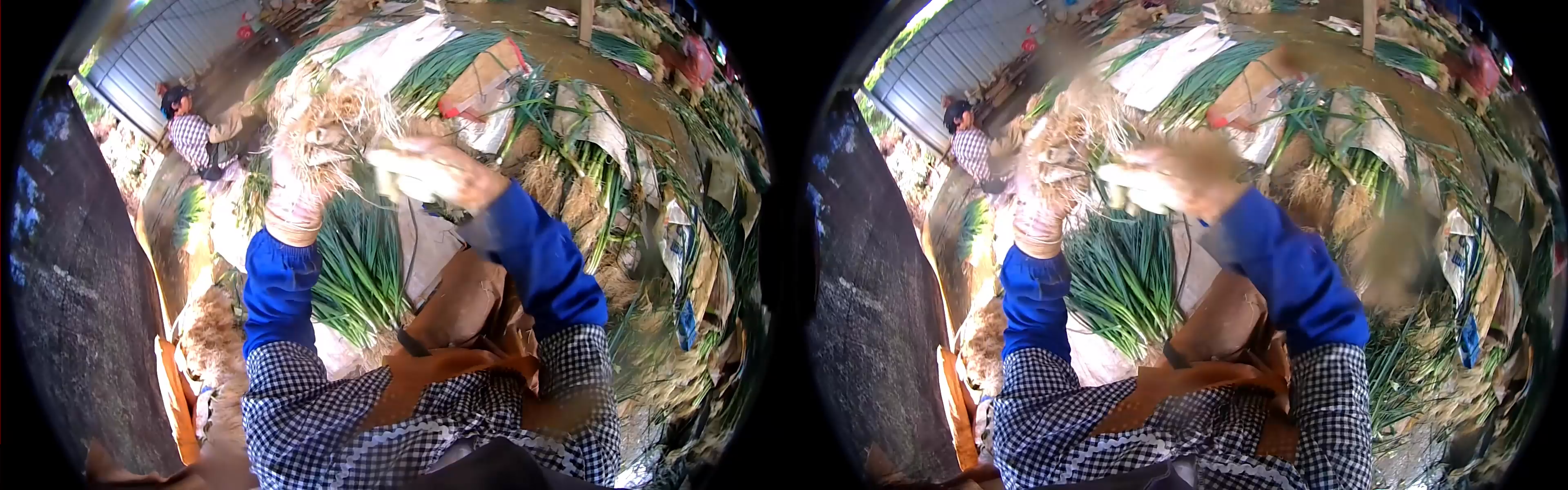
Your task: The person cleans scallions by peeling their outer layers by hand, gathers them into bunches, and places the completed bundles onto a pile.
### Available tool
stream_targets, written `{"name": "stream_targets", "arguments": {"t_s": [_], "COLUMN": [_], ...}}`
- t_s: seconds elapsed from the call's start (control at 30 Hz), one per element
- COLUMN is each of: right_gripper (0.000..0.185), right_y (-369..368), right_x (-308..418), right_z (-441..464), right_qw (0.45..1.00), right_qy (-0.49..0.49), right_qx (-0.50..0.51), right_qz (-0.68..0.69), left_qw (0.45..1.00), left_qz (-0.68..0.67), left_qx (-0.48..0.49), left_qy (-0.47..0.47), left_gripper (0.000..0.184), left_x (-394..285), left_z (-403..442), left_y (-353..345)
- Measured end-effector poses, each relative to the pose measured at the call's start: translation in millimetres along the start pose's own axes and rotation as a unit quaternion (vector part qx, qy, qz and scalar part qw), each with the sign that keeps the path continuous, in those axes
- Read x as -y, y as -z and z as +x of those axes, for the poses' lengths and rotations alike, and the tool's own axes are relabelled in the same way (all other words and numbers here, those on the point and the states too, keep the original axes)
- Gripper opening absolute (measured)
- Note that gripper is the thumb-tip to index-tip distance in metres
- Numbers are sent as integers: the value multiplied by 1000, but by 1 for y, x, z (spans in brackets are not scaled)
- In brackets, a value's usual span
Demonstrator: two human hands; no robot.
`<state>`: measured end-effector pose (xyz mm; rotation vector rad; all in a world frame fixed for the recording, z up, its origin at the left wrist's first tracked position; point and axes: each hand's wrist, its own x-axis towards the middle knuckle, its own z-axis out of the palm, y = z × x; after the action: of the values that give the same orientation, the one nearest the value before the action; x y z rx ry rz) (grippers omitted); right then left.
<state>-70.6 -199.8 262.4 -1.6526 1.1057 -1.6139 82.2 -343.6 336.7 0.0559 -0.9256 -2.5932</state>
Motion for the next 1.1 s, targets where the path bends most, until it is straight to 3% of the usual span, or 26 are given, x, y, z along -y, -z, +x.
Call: {"name": "stream_targets", "arguments": {"t_s": [0.03, 0.1, 0.13, 0.17, 0.2, 0.27, 0.3, 0.33, 0.37, 0.4, 0.47, 0.53, 0.63, 0.67, 0.77, 0.83, 0.87, 0.9, 0.97, 1.0, 1.03, 1.07, 1.1], "right_gripper": [21, 25, 27, 28, 25, 11, 14, 21, 25, 30, 32, 35, 41, 46, 59, 63, 46, 46, 28, 24, 25, 27, 23], "right_y": [-18, -14, -4, 9, 24, 60, 79, 92, 94, 95, 94, 53, 24, 20, -14, -32, -33, -36, -45, -40, -35, -47, -46], "right_x": [37, 23, 21, 2, 9, -17, -39, -60, -64, -69, -95, -86, -94, -104, -108, -102, -111, -108, -91, -109, -133, -108, -99], "right_z": [-8, -65, -97, -133, -158, -229, -269, -299, -294, -290, -262, -158, -52, -21, 62, 110, 123, 124, 114, 85, 67, 42, 8], "right_qw": [970, 977, 968, 975, 971, 916, 839, 739, 648, 512, 690, 811, 834, 820, 747, 749, 742, 745, 681, 704, 841, 839, 901], "right_qy": [-173, -141, -151, -77, -125, -303, -430, -515, -470, -408, -220, -222, -199, -168, 70, -20, 9, 10, -99, 160, 191, -11, 41], "right_qx": [41, -49, -80, -137, -185, -238, -197, -91, 9, 88, 29, -87, -93, -87, -181, -108, -78, -74, 124, 3, 62, 202, 231], "right_qz": [169, 155, 183, 157, 81, -112, -268, -425, -599, -751, -689, -535, -506, -541, -636, -654, -665, -663, -715, -692, -502, -505, -365], "left_qw": [987, 979, 985, 986, 988, 982, 982, 977, 977, 980, 987, 993, 999, 999, 999, 998, 997, 996, 992, 989, 989, 988, 987], "left_qz": [-120, -138, -147, -156, -141, -180, -178, -191, -191, -182, -154, -114, -36, -25, -20, -26, -30, -37, -55, -72, -122, -122, -124], "left_qx": [65, 88, 29, -32, -65, -14, -5, 70, 71, 64, 40, 35, 30, 23, -5, -33, -50, -74, -112, -128, -81, -90, -97], "left_qy": [81, 122, 85, 49, 22, 55, 66, 67, 68, 55, 34, 10, -28, -34, -41, -41, -39, -37, -27, -23, -2, 13, 27], "left_gripper": [30, 29, 30, 31, 34, 30, 29, 31, 31, 30, 30, 30, 30, 30, 30, 30, 30, 30, 31, 31, 34, 34, 34], "left_x": [-5, -12, -17, -20, -22, -22, -23, -25, -31, -37, -47, -59, -73, -72, -55, -37, -28, -16, 6, 16, 22, 32, 43], "left_z": [3, -1, -3, -5, -13, -29, -37, -43, -42, -43, -46, -46, -50, -54, -63, -67, -68, -69, -74, -75, -78, -78, -78], "left_y": [25, 74, 95, 111, 111, 119, 120, 138, 150, 153, 143, 129, 105, 97, 84, 85, 87, 89, 104, 114, 149, 165, 177]}}
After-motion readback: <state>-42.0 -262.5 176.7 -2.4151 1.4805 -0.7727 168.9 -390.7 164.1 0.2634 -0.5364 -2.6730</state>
